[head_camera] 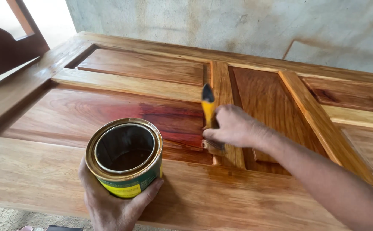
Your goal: Applying a wood stain or varnish to a wooden door panel using a paintbrush.
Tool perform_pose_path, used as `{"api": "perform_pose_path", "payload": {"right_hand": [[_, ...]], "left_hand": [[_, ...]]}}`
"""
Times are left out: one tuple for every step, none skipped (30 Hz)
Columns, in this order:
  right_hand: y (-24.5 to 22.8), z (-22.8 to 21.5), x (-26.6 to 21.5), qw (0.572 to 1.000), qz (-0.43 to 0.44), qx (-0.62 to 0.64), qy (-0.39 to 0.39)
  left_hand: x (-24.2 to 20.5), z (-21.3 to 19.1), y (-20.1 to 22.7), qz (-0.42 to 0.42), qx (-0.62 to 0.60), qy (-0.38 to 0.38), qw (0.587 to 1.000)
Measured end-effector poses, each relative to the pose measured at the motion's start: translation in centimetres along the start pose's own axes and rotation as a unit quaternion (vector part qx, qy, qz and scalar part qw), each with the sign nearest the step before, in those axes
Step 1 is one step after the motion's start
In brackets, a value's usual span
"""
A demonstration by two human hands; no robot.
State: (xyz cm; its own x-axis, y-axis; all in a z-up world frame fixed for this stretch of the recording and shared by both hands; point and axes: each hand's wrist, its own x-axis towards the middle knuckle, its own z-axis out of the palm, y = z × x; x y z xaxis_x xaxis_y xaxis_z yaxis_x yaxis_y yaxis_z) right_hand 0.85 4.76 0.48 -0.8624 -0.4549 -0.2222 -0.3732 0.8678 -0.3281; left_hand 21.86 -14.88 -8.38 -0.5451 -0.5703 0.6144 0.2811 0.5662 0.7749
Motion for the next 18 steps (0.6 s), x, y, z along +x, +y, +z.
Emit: {"api": "perform_pose_path", "payload": {"right_hand": [[-1.0, 0.0, -0.8, 0.998, -0.041, -0.016, -0.033], [-2.0, 0.1, -1.5, 0.994, -0.083, -0.031, -0.066], [-1.7, 0.3, -0.2, 0.994, -0.081, -0.029, -0.066], [-1.3, 0.5, 1.0, 0.993, -0.060, -0.051, -0.082], [-0.9, 0.4, 2.2, 0.992, -0.038, -0.075, -0.095], [-0.4, 0.5, 2.7, 0.993, -0.035, -0.073, -0.091], [0.0, 0.6, 3.2, 0.993, -0.054, -0.088, -0.054], [0.4, 0.8, 3.8, 0.992, -0.073, -0.103, -0.017], [-0.4, 0.3, 2.4, 0.992, -0.070, -0.105, -0.015], [-1.2, -0.1, 1.2, 0.994, -0.077, -0.067, -0.043], [-1.9, -0.1, -0.2, 0.993, -0.082, -0.026, -0.076], [-0.2, 0.9, 2.0, 0.994, -0.077, -0.026, -0.079], [1.7, 1.8, 4.1, 0.992, -0.105, -0.064, 0.009], [3.7, 2.8, 6.0, 0.981, -0.132, -0.102, 0.096], [3.5, 2.9, 4.8, 0.983, -0.122, -0.099, 0.099], [3.3, 2.9, 3.6, 0.984, -0.141, 0.040, 0.101], [3.0, 2.9, 2.6, 0.966, -0.159, 0.175, 0.103], [3.2, 3.2, 0.4, 0.967, -0.152, 0.175, 0.109]], "left_hand": [[-0.1, 0.0, 0.0, 0.002, -0.003, 0.001, 1.000], [-0.2, 0.0, 0.0, 0.003, -0.005, 0.002, 1.000], [-0.2, 0.0, 0.0, 0.004, -0.005, -0.001, 1.000], [-0.3, -0.1, 0.1, 0.003, -0.006, 0.000, 1.000], [-0.2, 0.0, 0.1, 0.005, -0.010, 0.001, 1.000], [-0.3, 0.0, -0.1, 0.009, -0.013, -0.002, 1.000], [-0.3, 0.0, -0.3, 0.012, -0.022, -0.002, 1.000], [-0.3, 0.0, -0.5, 0.014, -0.031, -0.002, 0.999], [-0.2, 0.0, -0.5, 0.015, -0.035, -0.003, 0.999], [0.0, 0.1, -0.6, 0.023, -0.026, 0.003, 0.999], [-0.1, 0.0, -0.6, 0.027, -0.016, 0.004, 0.999], [-0.4, 0.0, -0.7, 0.023, -0.018, 0.001, 1.000], [-0.4, 0.0, -0.8, 0.024, -0.004, 0.003, 1.000], [-0.5, 0.0, -0.7, 0.024, 0.011, 0.005, 1.000], [-0.4, 0.0, -0.6, 0.027, 0.006, -0.004, 1.000], [-0.3, 0.0, -0.5, 0.032, 0.007, -0.001, 0.999], [-0.2, 0.1, -0.5, 0.037, 0.007, 0.006, 0.999], [0.0, 0.1, -0.2, 0.039, 0.000, 0.000, 0.999]]}}
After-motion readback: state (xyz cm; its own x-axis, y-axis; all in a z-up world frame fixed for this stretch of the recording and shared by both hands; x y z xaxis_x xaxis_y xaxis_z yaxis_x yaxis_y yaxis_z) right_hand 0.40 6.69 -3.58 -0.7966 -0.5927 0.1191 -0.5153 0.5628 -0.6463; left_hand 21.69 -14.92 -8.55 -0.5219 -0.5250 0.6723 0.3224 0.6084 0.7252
